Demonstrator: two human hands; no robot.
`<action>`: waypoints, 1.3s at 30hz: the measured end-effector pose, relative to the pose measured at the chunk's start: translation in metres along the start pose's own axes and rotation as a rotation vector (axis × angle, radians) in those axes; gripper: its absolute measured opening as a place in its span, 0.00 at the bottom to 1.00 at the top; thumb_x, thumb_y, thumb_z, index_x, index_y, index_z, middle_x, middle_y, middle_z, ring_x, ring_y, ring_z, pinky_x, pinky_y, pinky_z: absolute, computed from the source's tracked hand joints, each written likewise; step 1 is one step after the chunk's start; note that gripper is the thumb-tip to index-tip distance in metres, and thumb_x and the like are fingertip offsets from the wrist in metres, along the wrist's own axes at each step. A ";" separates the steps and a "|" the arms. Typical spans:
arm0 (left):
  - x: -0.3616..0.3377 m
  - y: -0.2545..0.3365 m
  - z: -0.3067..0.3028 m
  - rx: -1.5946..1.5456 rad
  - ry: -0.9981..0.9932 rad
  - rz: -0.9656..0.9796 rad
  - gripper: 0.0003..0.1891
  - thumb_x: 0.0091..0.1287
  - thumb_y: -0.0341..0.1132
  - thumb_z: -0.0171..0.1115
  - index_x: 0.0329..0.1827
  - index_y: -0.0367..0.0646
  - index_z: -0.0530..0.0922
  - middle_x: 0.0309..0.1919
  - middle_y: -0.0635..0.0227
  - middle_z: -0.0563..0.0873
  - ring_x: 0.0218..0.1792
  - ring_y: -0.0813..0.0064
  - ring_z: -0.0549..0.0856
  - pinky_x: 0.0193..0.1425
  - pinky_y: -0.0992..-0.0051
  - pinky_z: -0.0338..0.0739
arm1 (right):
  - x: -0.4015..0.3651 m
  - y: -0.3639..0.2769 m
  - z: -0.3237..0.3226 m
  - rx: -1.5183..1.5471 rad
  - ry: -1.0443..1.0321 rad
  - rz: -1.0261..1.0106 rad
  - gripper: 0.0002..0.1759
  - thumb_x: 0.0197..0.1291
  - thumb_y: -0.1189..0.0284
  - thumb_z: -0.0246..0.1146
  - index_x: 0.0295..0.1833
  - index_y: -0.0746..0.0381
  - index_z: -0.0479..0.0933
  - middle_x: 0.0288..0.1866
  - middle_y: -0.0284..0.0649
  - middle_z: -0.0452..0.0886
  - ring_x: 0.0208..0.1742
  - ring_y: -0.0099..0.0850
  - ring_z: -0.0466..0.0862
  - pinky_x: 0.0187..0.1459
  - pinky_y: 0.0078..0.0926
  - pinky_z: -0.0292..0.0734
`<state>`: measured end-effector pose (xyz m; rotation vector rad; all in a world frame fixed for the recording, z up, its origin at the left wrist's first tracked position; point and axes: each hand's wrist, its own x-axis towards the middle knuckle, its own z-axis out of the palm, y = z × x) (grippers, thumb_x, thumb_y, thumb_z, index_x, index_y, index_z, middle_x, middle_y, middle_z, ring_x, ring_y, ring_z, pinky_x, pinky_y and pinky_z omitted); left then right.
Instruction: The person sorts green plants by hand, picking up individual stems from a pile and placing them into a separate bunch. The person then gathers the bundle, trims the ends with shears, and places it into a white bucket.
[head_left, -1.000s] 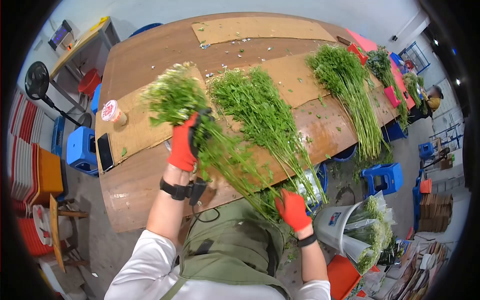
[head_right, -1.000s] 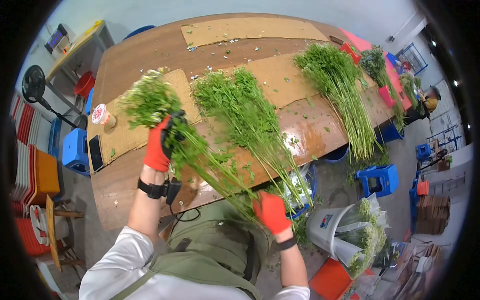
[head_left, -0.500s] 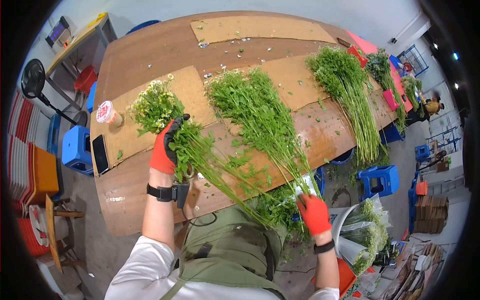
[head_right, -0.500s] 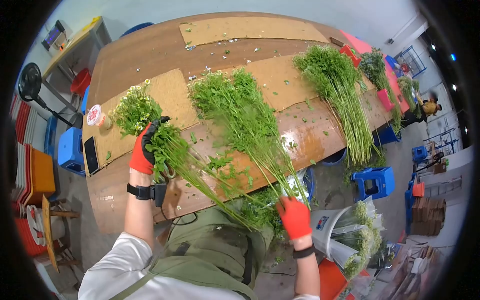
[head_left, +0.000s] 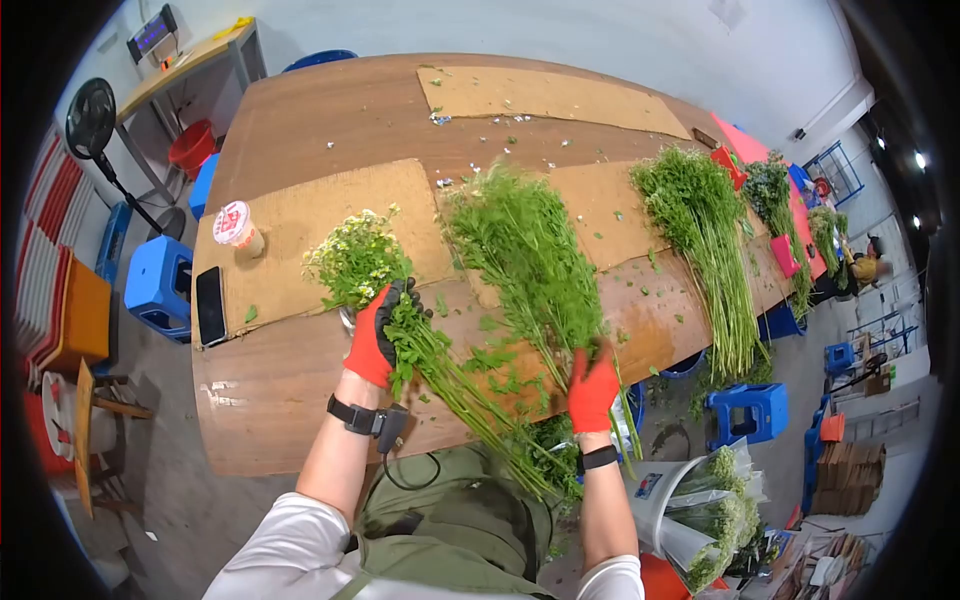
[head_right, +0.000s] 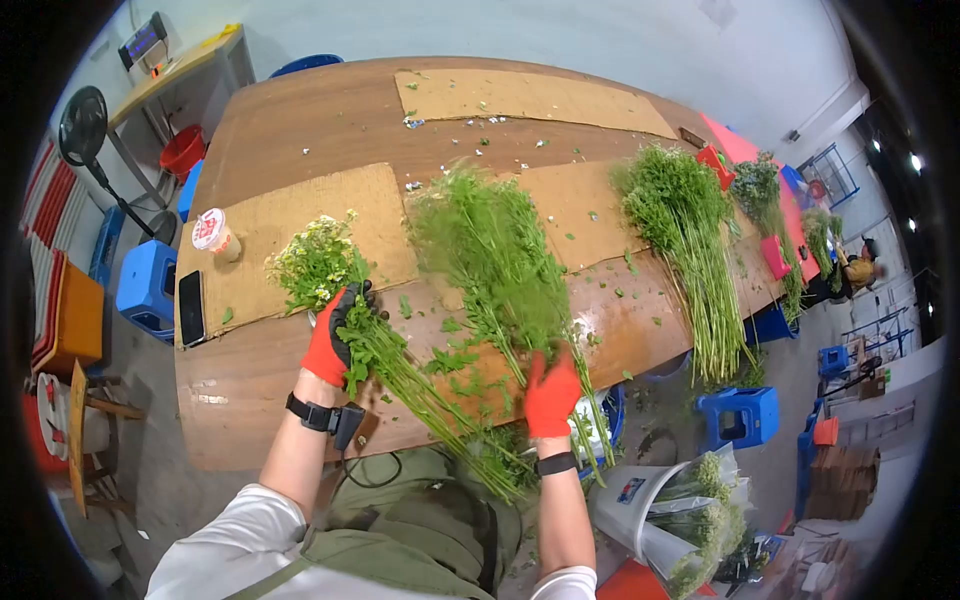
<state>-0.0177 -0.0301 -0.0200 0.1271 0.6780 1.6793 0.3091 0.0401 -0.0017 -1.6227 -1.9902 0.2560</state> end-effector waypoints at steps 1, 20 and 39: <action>0.002 -0.004 -0.002 0.004 -0.016 -0.038 0.14 0.73 0.39 0.55 0.54 0.41 0.78 0.41 0.68 0.83 0.43 0.69 0.83 0.48 0.67 0.81 | -0.006 0.006 -0.006 -0.048 -0.120 -0.021 0.18 0.63 0.68 0.61 0.56 0.66 0.75 0.45 0.54 0.82 0.45 0.52 0.82 0.46 0.42 0.76; 0.002 -0.020 0.032 1.015 -0.312 0.489 0.19 0.63 0.29 0.60 0.58 0.40 0.77 0.48 0.63 0.85 0.47 0.72 0.83 0.52 0.74 0.77 | -0.068 -0.008 -0.033 0.297 -0.317 -0.206 0.14 0.60 0.73 0.64 0.49 0.70 0.78 0.38 0.53 0.82 0.38 0.48 0.83 0.41 0.33 0.76; -0.030 -0.026 0.072 1.628 -0.309 0.966 0.21 0.55 0.23 0.56 0.54 0.44 0.79 0.48 0.56 0.85 0.52 0.50 0.81 0.59 0.60 0.73 | -0.021 -0.128 -0.027 0.010 -0.119 -0.446 0.10 0.59 0.66 0.63 0.41 0.61 0.75 0.24 0.47 0.79 0.24 0.49 0.80 0.26 0.44 0.74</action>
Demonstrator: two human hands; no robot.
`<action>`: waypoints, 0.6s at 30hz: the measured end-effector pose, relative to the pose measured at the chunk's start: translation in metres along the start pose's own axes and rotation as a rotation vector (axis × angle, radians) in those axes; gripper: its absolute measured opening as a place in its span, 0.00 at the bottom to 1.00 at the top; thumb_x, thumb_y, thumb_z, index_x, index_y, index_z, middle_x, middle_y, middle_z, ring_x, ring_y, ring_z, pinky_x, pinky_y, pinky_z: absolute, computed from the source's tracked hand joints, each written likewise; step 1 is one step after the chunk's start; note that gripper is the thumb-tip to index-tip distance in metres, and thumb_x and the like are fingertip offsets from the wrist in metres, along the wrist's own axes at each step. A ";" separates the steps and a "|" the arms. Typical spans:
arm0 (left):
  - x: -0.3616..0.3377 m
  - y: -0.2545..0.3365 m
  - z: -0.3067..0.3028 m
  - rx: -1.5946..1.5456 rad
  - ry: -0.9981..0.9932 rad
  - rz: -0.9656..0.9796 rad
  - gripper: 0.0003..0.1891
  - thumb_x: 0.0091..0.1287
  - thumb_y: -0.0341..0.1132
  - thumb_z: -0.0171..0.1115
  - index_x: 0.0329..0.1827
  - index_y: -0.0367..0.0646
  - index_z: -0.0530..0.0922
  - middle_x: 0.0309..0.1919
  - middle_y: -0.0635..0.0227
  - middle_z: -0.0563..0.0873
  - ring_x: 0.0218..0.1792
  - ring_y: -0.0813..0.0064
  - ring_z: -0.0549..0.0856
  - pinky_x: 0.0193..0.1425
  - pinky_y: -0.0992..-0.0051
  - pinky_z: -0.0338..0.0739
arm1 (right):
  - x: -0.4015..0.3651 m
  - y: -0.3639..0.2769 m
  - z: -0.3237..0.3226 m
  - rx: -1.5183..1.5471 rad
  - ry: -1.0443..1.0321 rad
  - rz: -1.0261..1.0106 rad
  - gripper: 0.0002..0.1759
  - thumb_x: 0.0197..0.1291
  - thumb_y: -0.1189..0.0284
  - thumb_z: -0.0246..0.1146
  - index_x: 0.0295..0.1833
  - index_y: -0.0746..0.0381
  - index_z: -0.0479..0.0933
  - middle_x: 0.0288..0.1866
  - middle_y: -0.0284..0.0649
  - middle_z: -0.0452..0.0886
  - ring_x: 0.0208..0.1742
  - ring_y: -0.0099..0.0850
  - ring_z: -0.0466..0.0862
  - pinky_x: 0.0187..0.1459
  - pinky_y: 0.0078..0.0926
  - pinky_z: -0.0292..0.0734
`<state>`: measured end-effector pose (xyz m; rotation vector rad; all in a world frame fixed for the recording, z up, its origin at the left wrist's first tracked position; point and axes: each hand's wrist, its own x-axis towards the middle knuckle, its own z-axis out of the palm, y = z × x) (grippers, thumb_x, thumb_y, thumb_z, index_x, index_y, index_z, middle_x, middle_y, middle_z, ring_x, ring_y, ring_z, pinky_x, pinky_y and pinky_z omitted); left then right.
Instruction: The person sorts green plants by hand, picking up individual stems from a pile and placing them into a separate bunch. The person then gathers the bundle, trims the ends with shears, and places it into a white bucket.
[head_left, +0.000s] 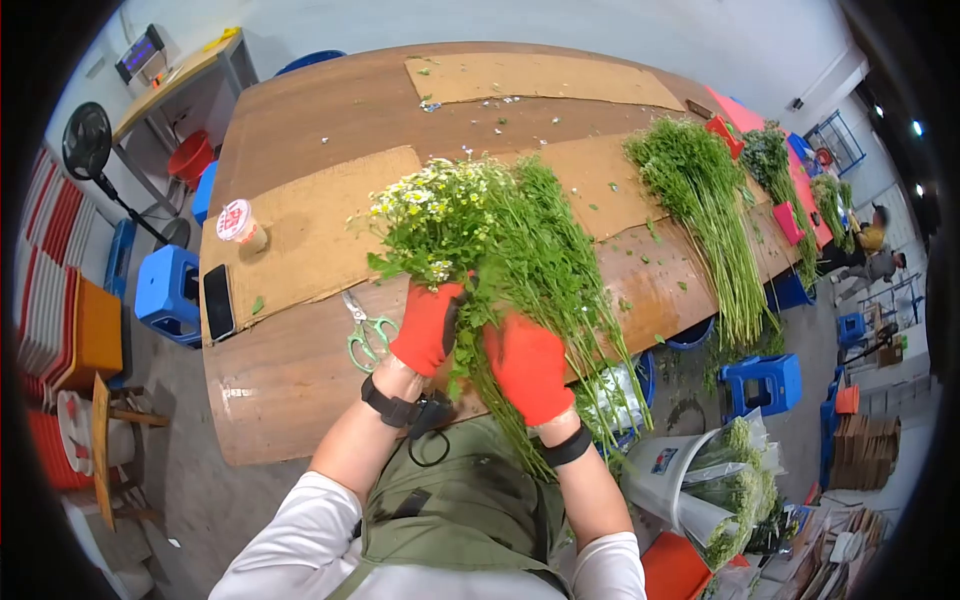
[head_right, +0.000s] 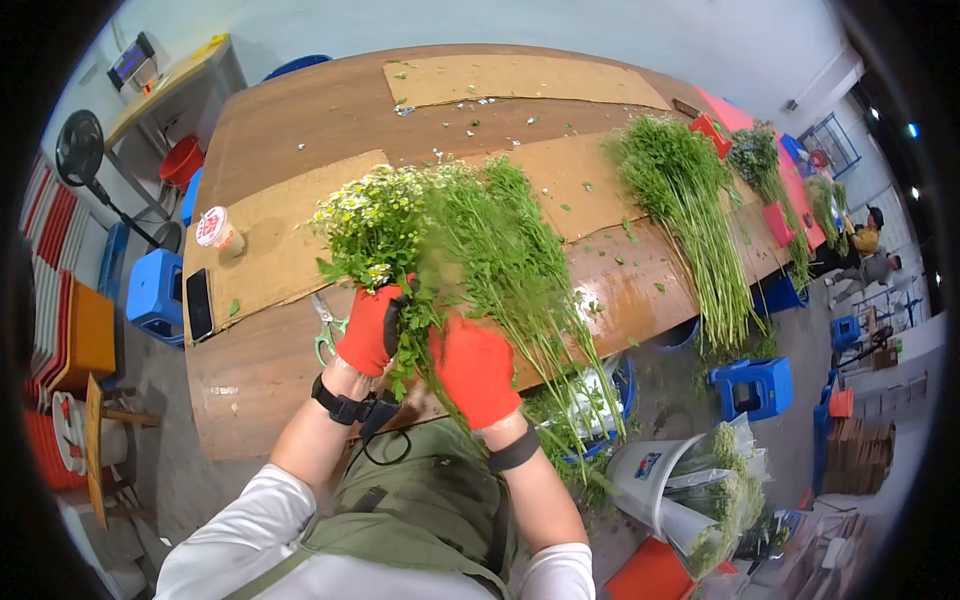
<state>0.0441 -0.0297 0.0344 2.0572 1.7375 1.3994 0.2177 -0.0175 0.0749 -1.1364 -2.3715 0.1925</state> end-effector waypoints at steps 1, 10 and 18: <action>-0.007 -0.010 0.007 0.201 -0.013 -0.060 0.18 0.58 0.25 0.57 0.53 0.42 0.79 0.46 0.61 0.86 0.51 0.57 0.82 0.56 0.62 0.75 | -0.007 0.004 -0.002 -0.004 0.001 0.006 0.10 0.59 0.66 0.63 0.41 0.61 0.75 0.24 0.47 0.79 0.24 0.49 0.80 0.26 0.44 0.74; 0.034 -0.041 -0.060 -1.070 0.409 -0.637 0.17 0.73 0.41 0.57 0.53 0.36 0.81 0.43 0.68 0.86 0.40 0.78 0.83 0.46 0.76 0.77 | -0.257 0.152 -0.031 -0.184 -0.396 0.249 0.10 0.59 0.67 0.63 0.41 0.61 0.75 0.35 0.48 0.80 0.35 0.49 0.80 0.36 0.46 0.75; 0.030 -0.003 -0.015 -0.634 0.332 -0.279 0.14 0.73 0.35 0.54 0.55 0.39 0.80 0.45 0.61 0.86 0.45 0.68 0.83 0.52 0.71 0.75 | -0.119 0.047 -0.120 -0.093 0.151 0.187 0.22 0.52 0.74 0.69 0.54 0.64 0.75 0.49 0.50 0.79 0.46 0.49 0.79 0.48 0.40 0.74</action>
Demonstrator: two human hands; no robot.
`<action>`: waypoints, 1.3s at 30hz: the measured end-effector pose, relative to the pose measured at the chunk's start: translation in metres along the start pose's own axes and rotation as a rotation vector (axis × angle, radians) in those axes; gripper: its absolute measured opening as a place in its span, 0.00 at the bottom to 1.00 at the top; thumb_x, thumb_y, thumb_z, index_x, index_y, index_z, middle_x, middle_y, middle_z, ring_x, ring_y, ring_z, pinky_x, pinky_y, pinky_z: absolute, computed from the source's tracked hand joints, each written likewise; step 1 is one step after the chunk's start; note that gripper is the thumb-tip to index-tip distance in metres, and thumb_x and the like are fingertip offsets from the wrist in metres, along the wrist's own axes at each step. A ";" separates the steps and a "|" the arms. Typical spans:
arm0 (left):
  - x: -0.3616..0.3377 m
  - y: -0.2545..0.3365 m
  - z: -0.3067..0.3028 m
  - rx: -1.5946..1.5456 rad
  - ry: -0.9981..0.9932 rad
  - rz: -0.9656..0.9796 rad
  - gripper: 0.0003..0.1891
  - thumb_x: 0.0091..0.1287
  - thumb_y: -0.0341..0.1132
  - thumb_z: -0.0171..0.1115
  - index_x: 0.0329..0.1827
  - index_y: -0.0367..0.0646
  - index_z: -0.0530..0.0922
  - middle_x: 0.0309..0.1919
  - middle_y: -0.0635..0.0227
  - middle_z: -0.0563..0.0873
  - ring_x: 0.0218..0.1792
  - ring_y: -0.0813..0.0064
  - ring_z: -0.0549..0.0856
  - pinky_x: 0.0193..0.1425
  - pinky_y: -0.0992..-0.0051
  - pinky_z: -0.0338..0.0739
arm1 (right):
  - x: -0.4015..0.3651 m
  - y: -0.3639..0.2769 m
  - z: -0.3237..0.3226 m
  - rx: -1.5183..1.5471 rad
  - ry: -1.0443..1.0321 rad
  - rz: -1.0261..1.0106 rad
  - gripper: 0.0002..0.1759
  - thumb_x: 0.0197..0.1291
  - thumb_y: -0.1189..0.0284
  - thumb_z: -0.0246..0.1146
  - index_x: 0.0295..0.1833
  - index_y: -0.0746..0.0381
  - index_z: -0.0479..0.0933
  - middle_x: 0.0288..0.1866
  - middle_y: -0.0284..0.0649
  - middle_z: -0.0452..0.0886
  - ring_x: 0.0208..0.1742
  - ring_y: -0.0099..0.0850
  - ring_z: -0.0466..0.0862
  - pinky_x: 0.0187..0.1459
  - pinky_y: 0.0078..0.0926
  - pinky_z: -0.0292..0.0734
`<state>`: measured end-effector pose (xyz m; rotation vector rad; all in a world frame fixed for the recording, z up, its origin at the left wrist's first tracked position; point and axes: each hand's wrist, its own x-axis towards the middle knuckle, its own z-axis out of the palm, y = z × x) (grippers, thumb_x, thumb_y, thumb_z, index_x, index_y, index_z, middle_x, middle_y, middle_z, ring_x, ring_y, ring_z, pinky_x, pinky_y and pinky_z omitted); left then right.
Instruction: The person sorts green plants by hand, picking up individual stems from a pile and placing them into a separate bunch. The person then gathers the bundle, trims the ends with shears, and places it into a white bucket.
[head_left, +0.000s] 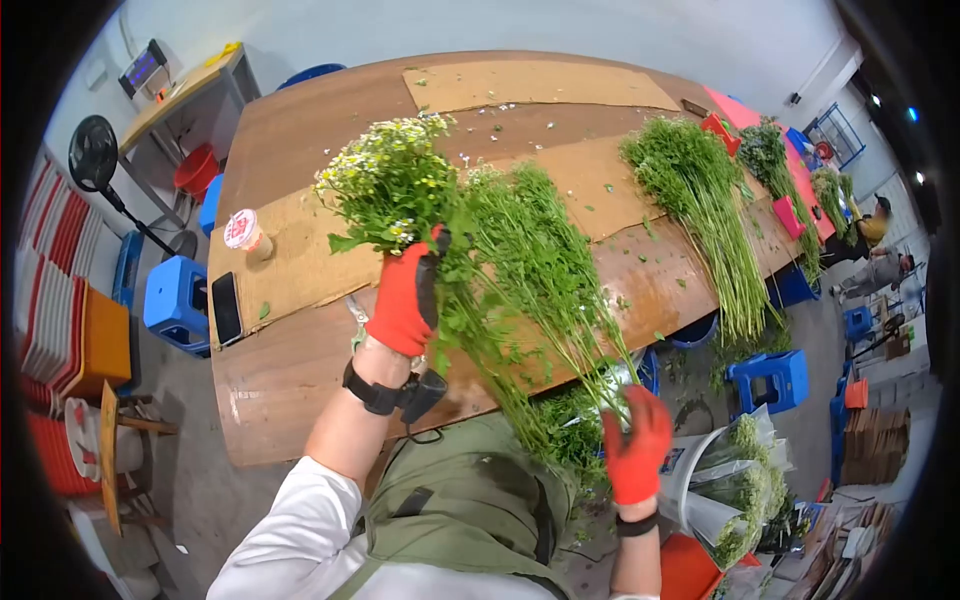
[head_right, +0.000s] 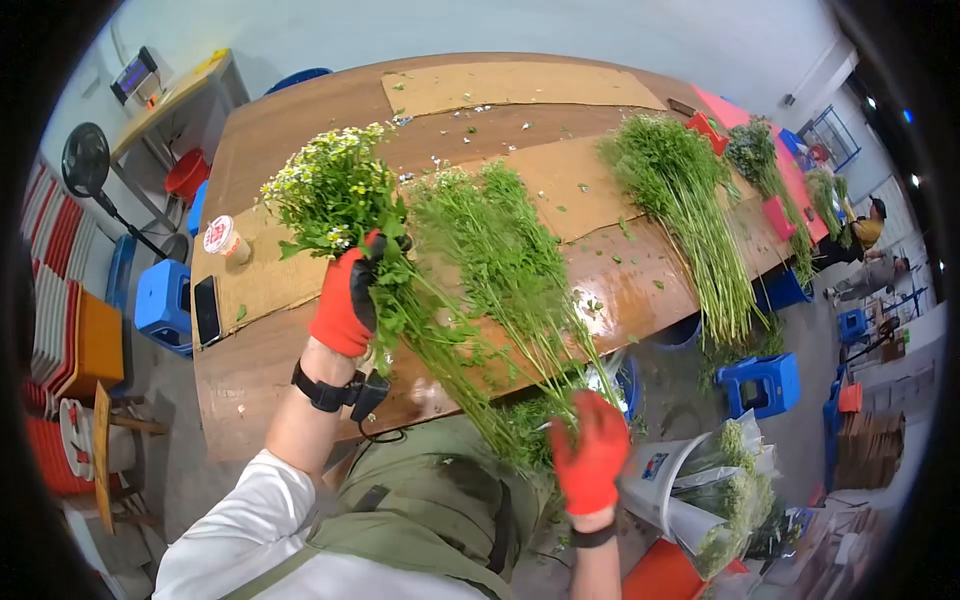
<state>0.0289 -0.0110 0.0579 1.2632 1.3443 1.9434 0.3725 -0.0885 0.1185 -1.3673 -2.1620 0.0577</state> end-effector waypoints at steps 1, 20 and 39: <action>-0.005 0.019 0.009 0.160 -0.048 -0.007 0.13 0.72 0.33 0.52 0.54 0.39 0.80 0.45 0.59 0.86 0.46 0.65 0.84 0.53 0.70 0.75 | 0.017 -0.022 0.007 0.019 0.020 -0.108 0.23 0.51 0.74 0.70 0.54 0.62 0.76 0.51 0.48 0.79 0.48 0.49 0.78 0.50 0.41 0.73; 0.003 -0.006 -0.003 -0.238 0.073 -0.348 0.14 0.70 0.41 0.59 0.52 0.43 0.81 0.43 0.70 0.86 0.43 0.75 0.83 0.46 0.73 0.78 | 0.001 -0.024 0.024 -0.080 0.112 -0.221 0.15 0.55 0.74 0.66 0.49 0.55 0.79 0.60 0.41 0.72 0.60 0.45 0.71 0.60 0.45 0.67; 0.008 0.032 -0.021 -0.581 0.195 -0.425 0.12 0.69 0.41 0.60 0.47 0.42 0.81 0.34 0.75 0.83 0.33 0.81 0.80 0.35 0.75 0.75 | -0.044 0.016 0.041 -0.311 -0.369 0.092 0.14 0.49 0.71 0.68 0.42 0.61 0.77 0.53 0.44 0.75 0.59 0.48 0.70 0.60 0.49 0.64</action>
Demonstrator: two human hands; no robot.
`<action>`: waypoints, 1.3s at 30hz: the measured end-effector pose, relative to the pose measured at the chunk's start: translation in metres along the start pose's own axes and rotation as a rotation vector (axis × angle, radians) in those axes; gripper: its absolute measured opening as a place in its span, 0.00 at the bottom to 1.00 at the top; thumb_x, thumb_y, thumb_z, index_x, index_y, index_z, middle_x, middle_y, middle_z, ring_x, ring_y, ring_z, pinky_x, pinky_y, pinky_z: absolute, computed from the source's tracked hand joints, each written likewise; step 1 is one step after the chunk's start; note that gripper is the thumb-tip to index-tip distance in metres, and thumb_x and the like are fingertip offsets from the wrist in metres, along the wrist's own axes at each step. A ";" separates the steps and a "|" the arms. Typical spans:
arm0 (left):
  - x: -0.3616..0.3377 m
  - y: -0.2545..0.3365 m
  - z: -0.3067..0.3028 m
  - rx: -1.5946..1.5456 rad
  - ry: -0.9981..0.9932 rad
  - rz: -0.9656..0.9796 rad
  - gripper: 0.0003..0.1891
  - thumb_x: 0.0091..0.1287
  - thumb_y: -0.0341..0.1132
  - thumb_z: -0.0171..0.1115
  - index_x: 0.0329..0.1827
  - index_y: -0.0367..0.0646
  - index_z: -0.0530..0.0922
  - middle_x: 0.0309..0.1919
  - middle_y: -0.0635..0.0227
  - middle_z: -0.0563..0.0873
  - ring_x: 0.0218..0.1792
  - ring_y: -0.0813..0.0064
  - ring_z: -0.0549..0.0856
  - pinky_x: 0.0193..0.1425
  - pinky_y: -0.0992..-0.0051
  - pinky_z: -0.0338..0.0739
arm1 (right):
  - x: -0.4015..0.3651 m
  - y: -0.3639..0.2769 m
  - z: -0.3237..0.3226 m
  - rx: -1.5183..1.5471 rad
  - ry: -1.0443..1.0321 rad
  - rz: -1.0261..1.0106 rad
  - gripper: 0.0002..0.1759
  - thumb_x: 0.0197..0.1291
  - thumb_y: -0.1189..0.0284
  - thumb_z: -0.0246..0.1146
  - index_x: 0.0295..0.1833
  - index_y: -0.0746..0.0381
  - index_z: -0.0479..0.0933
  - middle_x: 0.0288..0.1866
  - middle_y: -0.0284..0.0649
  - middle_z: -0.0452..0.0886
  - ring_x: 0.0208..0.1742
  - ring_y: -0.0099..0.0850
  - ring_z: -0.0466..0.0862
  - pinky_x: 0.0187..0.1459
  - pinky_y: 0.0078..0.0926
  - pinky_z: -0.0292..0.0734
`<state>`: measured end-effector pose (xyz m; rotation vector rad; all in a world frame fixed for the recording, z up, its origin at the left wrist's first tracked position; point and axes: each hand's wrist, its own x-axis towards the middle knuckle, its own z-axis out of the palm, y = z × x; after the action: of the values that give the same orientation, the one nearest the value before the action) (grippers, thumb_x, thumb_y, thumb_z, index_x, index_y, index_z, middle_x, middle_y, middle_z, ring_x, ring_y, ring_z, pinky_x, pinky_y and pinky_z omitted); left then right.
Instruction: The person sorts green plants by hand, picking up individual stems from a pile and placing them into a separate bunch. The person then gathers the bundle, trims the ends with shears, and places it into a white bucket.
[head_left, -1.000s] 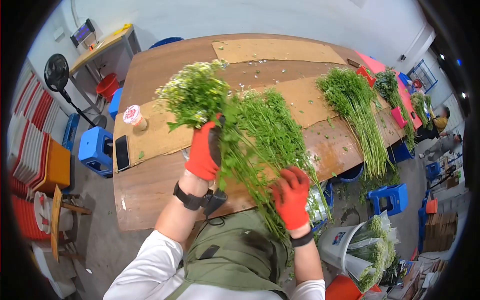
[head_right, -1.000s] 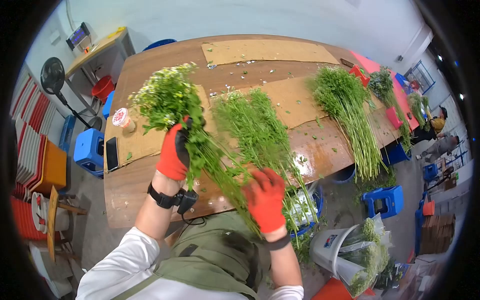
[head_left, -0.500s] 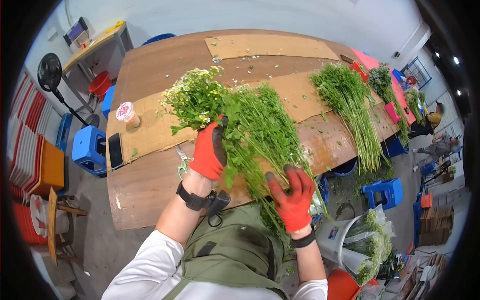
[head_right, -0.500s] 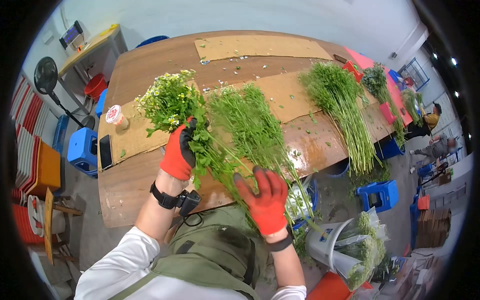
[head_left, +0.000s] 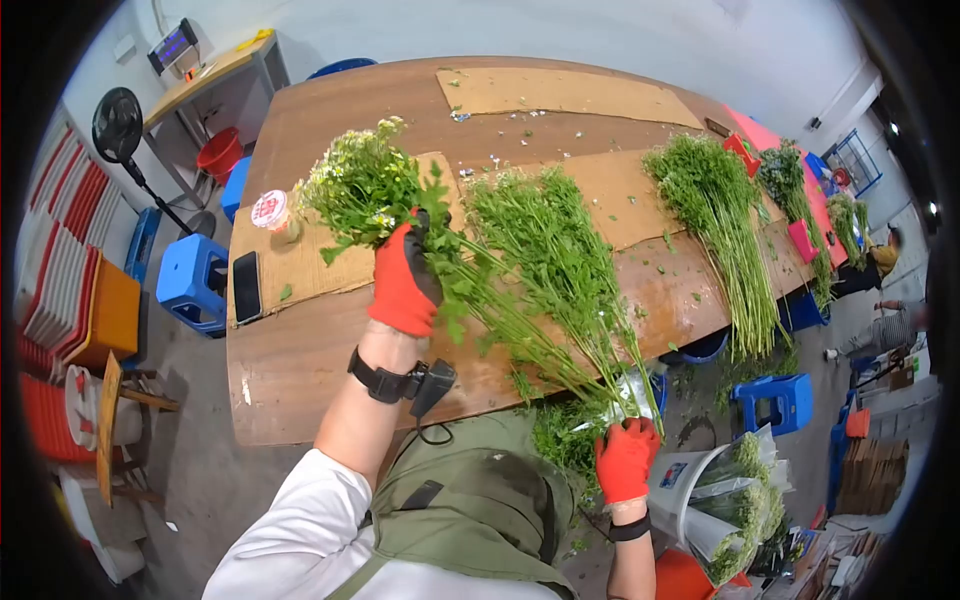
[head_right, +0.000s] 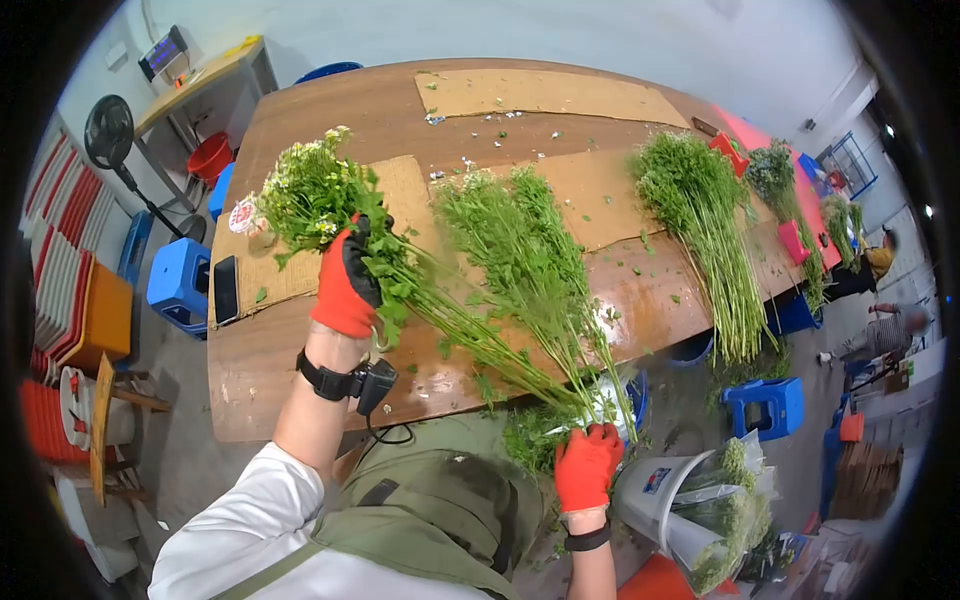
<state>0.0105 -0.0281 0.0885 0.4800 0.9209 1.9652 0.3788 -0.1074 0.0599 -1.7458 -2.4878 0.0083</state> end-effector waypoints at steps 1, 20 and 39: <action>0.004 -0.017 0.002 -0.104 0.079 -0.038 0.12 0.68 0.41 0.61 0.45 0.43 0.81 0.31 0.75 0.81 0.31 0.80 0.78 0.34 0.74 0.74 | -0.003 -0.004 -0.010 -0.085 -0.106 0.051 0.15 0.49 0.69 0.68 0.43 0.61 0.76 0.54 0.45 0.75 0.60 0.47 0.70 0.60 0.49 0.64; -0.028 0.004 0.009 -0.138 -0.112 -0.206 0.13 0.74 0.41 0.54 0.53 0.43 0.77 0.42 0.66 0.83 0.42 0.68 0.83 0.46 0.68 0.80 | -0.016 0.001 0.014 0.378 0.298 -0.163 0.22 0.46 0.76 0.66 0.51 0.61 0.76 0.52 0.45 0.77 0.51 0.47 0.78 0.51 0.43 0.74; -0.019 -0.012 -0.001 -0.079 -0.155 -0.152 0.17 0.75 0.35 0.50 0.65 0.42 0.71 0.46 0.68 0.81 0.43 0.67 0.83 0.49 0.66 0.80 | -0.019 0.053 0.052 1.010 0.491 0.625 0.08 0.61 0.72 0.61 0.45 0.61 0.78 0.32 0.33 0.78 0.34 0.28 0.77 0.36 0.26 0.70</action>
<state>0.0268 -0.0408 0.0793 0.4952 0.7564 1.7931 0.4302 -0.1047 0.0035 -1.6317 -1.1482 0.6559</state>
